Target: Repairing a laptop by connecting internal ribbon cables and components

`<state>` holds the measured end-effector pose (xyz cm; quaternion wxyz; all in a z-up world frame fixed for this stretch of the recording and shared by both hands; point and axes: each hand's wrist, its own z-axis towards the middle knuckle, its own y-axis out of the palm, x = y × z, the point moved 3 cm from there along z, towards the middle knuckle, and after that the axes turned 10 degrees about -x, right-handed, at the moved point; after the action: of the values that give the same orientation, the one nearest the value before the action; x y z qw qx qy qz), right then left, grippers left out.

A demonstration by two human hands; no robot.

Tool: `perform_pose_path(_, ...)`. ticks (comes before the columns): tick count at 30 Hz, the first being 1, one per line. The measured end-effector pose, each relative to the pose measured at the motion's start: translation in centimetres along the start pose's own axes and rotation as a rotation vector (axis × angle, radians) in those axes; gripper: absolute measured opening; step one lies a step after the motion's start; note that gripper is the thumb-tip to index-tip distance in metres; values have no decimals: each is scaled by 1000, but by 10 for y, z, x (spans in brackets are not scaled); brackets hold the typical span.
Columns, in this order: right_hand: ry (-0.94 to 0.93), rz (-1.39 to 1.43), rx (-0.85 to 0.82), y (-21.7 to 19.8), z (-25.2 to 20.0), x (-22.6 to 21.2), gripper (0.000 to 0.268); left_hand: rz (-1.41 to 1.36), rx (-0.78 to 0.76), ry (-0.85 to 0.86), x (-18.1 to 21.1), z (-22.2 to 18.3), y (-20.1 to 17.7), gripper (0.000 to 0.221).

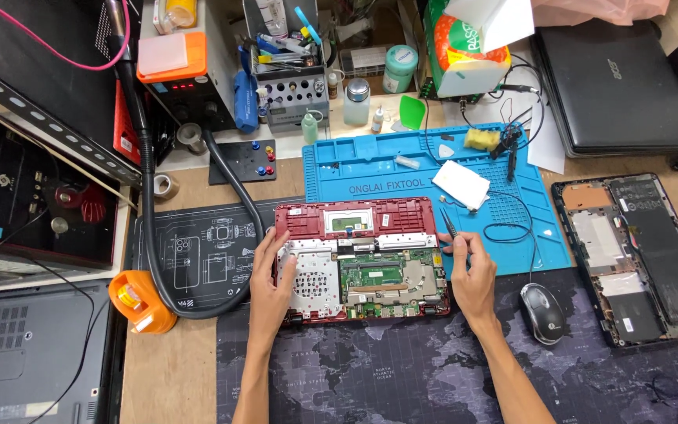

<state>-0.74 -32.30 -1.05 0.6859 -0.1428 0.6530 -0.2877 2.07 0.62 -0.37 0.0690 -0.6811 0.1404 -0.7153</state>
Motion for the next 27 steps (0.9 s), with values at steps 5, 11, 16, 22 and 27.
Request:
perform_pose_path(5, -34, 3, -1, -1, 0, -3, 31, 22, 15, 28, -1, 0, 0, 41)
perform_pose_path(11, -51, -9, -8, 0, -1, -3, 28, 27, 28, 63, 2, -1, 1, 39)
perform_pose_path(16, -42, -7, -13, -1, -1, -1, 27, 3, 34, 48, 3, -2, 0, 37)
perform_pose_path(22, -53, -1, -12, 0, -1, 2, 28, -33, 51, 46, -2, -7, 1, 35)
perform_pose_path(27, -56, -8, -6, 0, 0, 4, 28, -68, 76, -15, 0, -23, 4, 35)
